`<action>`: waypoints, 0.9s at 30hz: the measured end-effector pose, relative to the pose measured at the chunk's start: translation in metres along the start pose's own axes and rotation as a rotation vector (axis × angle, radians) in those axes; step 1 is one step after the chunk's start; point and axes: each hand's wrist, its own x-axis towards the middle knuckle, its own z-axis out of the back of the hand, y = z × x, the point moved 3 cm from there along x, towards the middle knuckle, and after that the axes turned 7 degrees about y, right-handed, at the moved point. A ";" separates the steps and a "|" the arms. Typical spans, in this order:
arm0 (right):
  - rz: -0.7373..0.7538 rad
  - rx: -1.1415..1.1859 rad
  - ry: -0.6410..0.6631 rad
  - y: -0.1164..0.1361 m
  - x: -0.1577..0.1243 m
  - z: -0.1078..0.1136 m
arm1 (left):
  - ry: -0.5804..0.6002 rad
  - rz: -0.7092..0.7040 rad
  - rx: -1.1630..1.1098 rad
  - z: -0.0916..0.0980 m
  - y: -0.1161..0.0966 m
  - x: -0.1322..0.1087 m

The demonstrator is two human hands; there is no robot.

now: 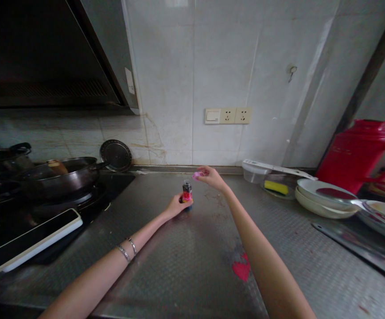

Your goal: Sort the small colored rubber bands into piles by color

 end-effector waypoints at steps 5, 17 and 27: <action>0.072 -0.009 0.079 0.032 -0.005 -0.002 | -0.011 0.020 0.017 0.000 -0.001 0.000; 0.112 -0.191 0.219 0.056 -0.001 -0.012 | -0.001 0.002 0.043 0.001 -0.005 -0.003; 0.166 -0.382 0.353 0.074 0.004 -0.011 | -0.007 -0.026 0.051 0.001 -0.004 -0.002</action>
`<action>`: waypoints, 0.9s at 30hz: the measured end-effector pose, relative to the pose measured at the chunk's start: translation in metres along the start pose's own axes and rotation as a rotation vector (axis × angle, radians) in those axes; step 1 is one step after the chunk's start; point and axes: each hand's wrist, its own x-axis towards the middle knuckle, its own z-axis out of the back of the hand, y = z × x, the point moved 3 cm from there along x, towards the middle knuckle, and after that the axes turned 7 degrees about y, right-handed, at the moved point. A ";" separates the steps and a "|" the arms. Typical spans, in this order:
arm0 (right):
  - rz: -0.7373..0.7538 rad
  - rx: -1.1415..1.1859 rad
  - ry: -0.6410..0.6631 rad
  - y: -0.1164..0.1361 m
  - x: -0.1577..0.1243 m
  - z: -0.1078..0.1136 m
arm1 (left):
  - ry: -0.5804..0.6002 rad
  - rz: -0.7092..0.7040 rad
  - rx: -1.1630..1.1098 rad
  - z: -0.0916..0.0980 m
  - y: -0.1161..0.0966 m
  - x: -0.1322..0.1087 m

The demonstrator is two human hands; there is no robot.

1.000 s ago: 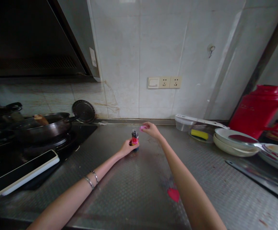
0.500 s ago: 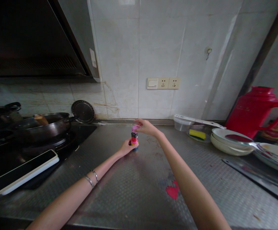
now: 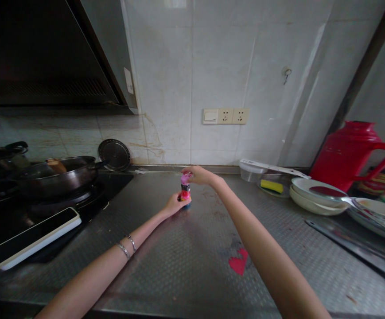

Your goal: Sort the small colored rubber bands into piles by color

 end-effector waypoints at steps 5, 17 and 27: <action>-0.018 -0.038 -0.029 0.000 0.002 -0.002 | -0.004 0.003 -0.008 0.000 0.001 0.002; -0.020 -0.080 -0.282 -0.001 -0.009 -0.017 | -0.014 -0.004 -0.032 -0.001 0.002 0.002; 0.053 -0.021 -0.255 -0.003 -0.012 -0.016 | -0.022 0.021 -0.026 0.000 -0.003 0.000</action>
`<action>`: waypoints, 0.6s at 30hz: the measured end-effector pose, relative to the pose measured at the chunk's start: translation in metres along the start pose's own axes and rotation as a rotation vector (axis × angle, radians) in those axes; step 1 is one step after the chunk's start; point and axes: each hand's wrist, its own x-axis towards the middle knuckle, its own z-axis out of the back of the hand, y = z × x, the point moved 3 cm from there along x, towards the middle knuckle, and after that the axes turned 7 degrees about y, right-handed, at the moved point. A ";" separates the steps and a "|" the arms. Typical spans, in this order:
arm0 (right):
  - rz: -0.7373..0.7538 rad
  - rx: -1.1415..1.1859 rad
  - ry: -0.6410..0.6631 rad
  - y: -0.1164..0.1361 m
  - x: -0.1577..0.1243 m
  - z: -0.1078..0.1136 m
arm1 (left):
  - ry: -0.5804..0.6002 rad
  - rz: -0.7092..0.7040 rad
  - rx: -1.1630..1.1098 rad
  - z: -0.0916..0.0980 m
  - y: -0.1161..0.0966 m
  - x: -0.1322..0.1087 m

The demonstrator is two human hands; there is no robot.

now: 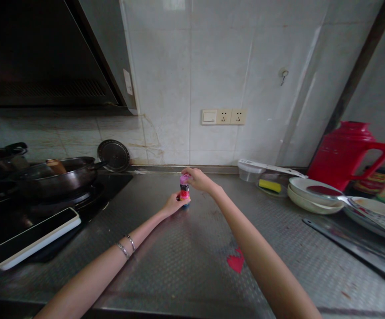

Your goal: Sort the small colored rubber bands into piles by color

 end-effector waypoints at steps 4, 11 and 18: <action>0.032 0.027 0.037 -0.001 0.000 0.001 | 0.011 -0.002 -0.022 0.000 0.000 0.001; 0.020 0.156 0.056 -0.009 -0.002 0.001 | -0.012 -0.013 0.012 -0.001 -0.005 0.003; -0.030 0.094 0.037 0.000 0.002 0.001 | -0.033 -0.042 0.104 0.005 -0.013 0.003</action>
